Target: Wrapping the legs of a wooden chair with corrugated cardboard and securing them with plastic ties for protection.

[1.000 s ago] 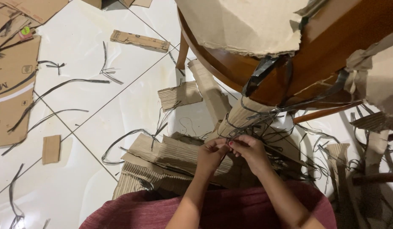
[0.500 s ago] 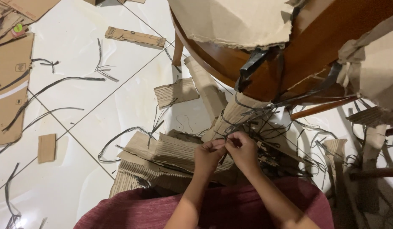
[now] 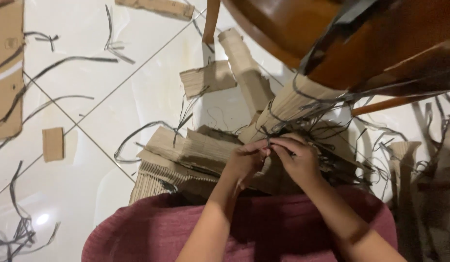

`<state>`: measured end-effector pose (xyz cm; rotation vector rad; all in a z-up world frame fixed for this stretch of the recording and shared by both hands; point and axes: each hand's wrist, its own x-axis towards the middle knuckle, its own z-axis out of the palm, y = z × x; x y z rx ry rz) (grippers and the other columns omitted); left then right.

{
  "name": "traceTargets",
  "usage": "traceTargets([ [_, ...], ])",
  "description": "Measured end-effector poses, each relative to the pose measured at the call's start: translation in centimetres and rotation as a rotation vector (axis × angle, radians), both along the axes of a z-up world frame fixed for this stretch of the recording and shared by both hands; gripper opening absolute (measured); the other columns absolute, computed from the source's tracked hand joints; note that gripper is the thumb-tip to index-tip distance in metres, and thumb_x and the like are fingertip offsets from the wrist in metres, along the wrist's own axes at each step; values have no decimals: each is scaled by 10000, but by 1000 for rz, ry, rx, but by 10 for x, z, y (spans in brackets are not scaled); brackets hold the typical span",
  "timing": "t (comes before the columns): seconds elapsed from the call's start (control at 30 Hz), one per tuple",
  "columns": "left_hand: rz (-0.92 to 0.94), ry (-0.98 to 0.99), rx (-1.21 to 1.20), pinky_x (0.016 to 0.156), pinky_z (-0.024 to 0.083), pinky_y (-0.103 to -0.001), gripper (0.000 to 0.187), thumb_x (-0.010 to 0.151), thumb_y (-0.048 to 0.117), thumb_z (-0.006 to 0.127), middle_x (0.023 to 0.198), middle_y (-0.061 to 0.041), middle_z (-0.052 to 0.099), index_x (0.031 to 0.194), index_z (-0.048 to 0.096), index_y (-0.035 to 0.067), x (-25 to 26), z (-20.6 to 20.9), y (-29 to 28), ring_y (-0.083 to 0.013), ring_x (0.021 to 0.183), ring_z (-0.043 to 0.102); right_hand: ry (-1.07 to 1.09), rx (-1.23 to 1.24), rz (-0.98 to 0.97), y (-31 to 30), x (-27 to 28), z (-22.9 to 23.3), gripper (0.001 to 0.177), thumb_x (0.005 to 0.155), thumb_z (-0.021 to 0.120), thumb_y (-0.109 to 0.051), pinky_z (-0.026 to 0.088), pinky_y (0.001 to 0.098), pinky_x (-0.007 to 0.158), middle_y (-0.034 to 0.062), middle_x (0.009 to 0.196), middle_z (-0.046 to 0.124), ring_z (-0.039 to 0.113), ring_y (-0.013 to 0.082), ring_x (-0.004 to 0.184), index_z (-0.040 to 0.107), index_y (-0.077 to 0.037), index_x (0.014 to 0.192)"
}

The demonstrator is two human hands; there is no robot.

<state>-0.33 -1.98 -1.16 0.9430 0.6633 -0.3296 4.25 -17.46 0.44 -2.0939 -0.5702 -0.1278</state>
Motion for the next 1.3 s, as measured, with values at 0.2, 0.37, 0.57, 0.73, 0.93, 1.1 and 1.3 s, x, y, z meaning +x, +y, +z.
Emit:
traceTargets([
  [0.2,6,-97,28,523,464,-221,298,884,-39,690,886,-142,696,1174,755,-22,5,-12,-2,-100,595,524,-270,-113,52,-2,12,-13,139,938,728,26,587,359,769,68,892,746,725,256,813,794,-74,1010],
  [0.37,22,-174,171,545,483,-224,351,837,-101,661,923,-135,679,1149,784,5,6,-3,13,-89,644,549,-284,-265,-6,-19,27,-42,68,928,747,-72,555,425,688,108,803,621,677,347,812,680,-72,916],
  [0.57,141,-238,279,759,592,-396,363,926,48,729,890,-58,491,1281,700,-19,12,-10,20,-182,807,672,-121,-52,-106,-23,43,-52,102,948,711,53,527,418,658,155,756,635,657,351,724,687,15,856],
  [0.73,-33,-227,493,878,590,-472,447,956,53,657,978,-159,621,1382,576,-54,-5,34,37,-305,955,741,252,17,-185,-37,37,-21,49,964,700,-2,544,428,688,201,927,717,661,246,651,698,42,985],
  [0.93,-686,-216,912,974,571,-509,579,976,137,628,1257,-141,630,1516,419,136,-37,-11,46,-365,1167,677,570,-307,-144,-50,22,-23,200,930,697,-26,551,450,842,172,1063,763,707,330,898,748,-73,1118],
  [1.1,-1043,-219,1184,1060,480,-574,676,960,251,645,1467,-113,508,1568,351,224,-37,18,56,-424,1323,547,590,-619,96,-26,2,-65,512,893,690,-62,468,517,1128,198,1329,686,613,381,1295,625,-115,1399],
  [1.3,-1334,-255,1370,1214,186,-622,745,949,163,652,1669,-127,249,1601,291,133,-45,-28,24,-438,1562,89,872,-1037,303,-10,-39,-53,470,965,502,-71,424,489,1202,233,1425,613,567,359,1364,598,-56,1425],
])
